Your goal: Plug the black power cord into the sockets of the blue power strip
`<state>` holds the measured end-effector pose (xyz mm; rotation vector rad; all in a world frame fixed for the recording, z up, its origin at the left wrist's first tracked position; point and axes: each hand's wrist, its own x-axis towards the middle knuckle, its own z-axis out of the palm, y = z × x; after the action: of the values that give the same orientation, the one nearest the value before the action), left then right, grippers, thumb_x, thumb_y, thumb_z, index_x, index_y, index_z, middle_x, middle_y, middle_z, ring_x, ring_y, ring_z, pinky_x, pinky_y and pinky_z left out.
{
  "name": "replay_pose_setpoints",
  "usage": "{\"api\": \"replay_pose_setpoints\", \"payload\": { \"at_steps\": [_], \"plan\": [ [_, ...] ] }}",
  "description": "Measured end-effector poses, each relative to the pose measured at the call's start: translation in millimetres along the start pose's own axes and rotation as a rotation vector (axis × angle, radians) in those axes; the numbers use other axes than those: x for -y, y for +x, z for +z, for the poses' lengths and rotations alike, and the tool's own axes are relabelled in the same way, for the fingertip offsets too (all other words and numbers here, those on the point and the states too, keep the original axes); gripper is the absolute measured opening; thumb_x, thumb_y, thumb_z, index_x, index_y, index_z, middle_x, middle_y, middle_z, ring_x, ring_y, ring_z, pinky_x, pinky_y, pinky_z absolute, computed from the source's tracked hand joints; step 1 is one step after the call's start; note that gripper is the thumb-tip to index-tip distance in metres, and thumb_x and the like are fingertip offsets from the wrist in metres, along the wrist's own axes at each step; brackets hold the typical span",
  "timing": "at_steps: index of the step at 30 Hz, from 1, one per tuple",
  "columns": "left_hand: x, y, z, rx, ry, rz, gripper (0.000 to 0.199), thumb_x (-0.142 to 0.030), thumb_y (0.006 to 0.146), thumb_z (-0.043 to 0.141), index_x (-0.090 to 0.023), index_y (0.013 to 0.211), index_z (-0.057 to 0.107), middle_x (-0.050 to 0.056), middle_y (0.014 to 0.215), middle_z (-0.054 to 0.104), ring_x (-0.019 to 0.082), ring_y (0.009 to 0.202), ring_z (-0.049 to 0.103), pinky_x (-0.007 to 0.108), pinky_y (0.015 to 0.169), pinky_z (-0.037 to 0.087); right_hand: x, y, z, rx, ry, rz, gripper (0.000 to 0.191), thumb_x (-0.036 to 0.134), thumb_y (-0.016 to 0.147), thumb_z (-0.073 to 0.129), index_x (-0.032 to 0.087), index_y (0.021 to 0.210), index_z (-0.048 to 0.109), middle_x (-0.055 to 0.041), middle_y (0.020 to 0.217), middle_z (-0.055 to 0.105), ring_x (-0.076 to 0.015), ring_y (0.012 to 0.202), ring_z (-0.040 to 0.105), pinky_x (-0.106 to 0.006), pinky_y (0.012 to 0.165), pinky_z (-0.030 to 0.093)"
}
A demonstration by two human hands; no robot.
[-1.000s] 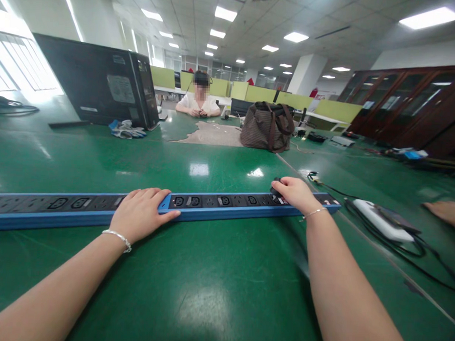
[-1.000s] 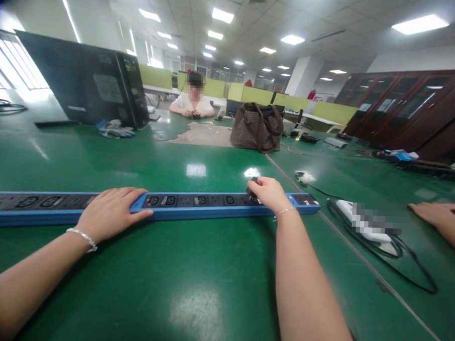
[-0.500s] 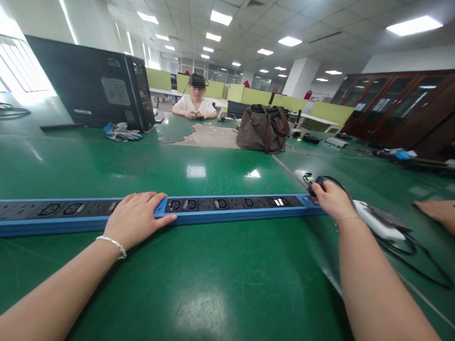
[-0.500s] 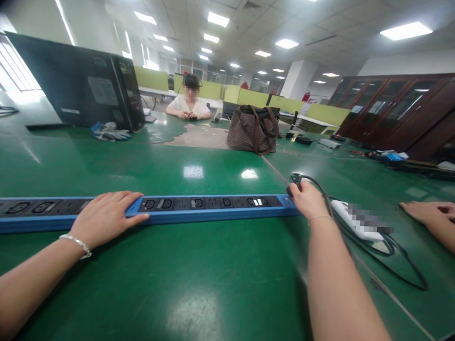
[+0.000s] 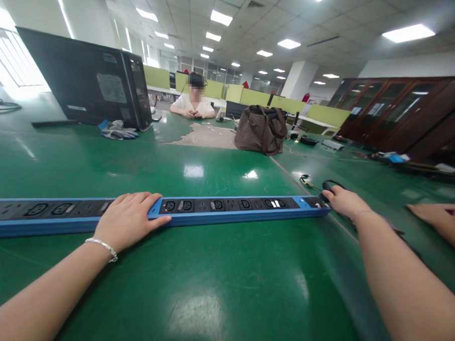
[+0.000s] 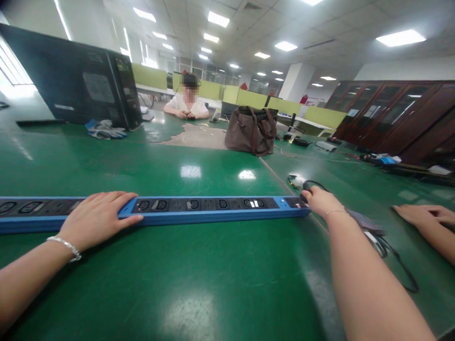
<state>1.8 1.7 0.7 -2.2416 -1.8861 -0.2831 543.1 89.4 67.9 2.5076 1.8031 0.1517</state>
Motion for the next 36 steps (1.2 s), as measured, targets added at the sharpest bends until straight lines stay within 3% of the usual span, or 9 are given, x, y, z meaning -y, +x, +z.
{"api": "replay_pose_setpoints", "payload": {
  "at_steps": [8, 17, 27, 36],
  "plan": [
    [0.0, 0.6, 0.3, 0.008, -0.018, -0.019, 0.073, -0.070, 0.076, 0.034, -0.017, 0.122, 0.054, 0.013, 0.117, 0.060, 0.031, 0.105, 0.055, 0.044, 0.095, 0.035, 4.6, 4.8, 3.9, 0.044, -0.022, 0.063, 0.043, 0.041, 0.091, 0.028, 0.013, 0.108, 0.056, -0.0221, 0.111, 0.060, -0.0277, 0.093, 0.058, -0.032, 0.070, 0.039],
    [1.0, 0.2, 0.9, 0.007, -0.012, -0.008, 0.072, -0.070, 0.077, 0.033, -0.018, 0.123, 0.053, 0.013, 0.117, 0.060, 0.030, 0.104, 0.055, 0.044, 0.095, 0.036, 1.2, 12.1, -1.6, 0.035, -0.025, 0.005, 0.030, 0.037, 0.088, 0.039, 0.015, 0.090, 0.060, -0.0197, 0.098, 0.063, -0.0223, 0.079, 0.057, -0.029, 0.064, 0.035],
    [1.4, -0.2, 2.2, -0.007, -0.008, -0.002, 0.071, -0.069, 0.078, 0.034, -0.017, 0.122, 0.054, 0.014, 0.117, 0.060, 0.031, 0.104, 0.055, 0.045, 0.095, 0.035, 1.3, 18.1, -0.7, 0.052, -0.060, -0.052, 0.028, 0.039, 0.088, 0.041, 0.017, 0.089, 0.057, -0.0192, 0.096, 0.063, -0.0208, 0.076, 0.055, -0.029, 0.064, 0.034],
    [1.4, 0.7, 1.9, 0.011, 0.008, -0.008, 0.073, -0.070, 0.077, 0.033, -0.017, 0.124, 0.053, 0.013, 0.117, 0.060, 0.031, 0.104, 0.055, 0.045, 0.095, 0.036, -2.8, 15.4, 16.5, 0.027, -0.067, -0.069, 0.034, 0.042, 0.089, 0.036, 0.017, 0.097, 0.058, -0.0163, 0.098, 0.064, -0.0229, 0.080, 0.058, -0.029, 0.064, 0.038]
  ]
}}
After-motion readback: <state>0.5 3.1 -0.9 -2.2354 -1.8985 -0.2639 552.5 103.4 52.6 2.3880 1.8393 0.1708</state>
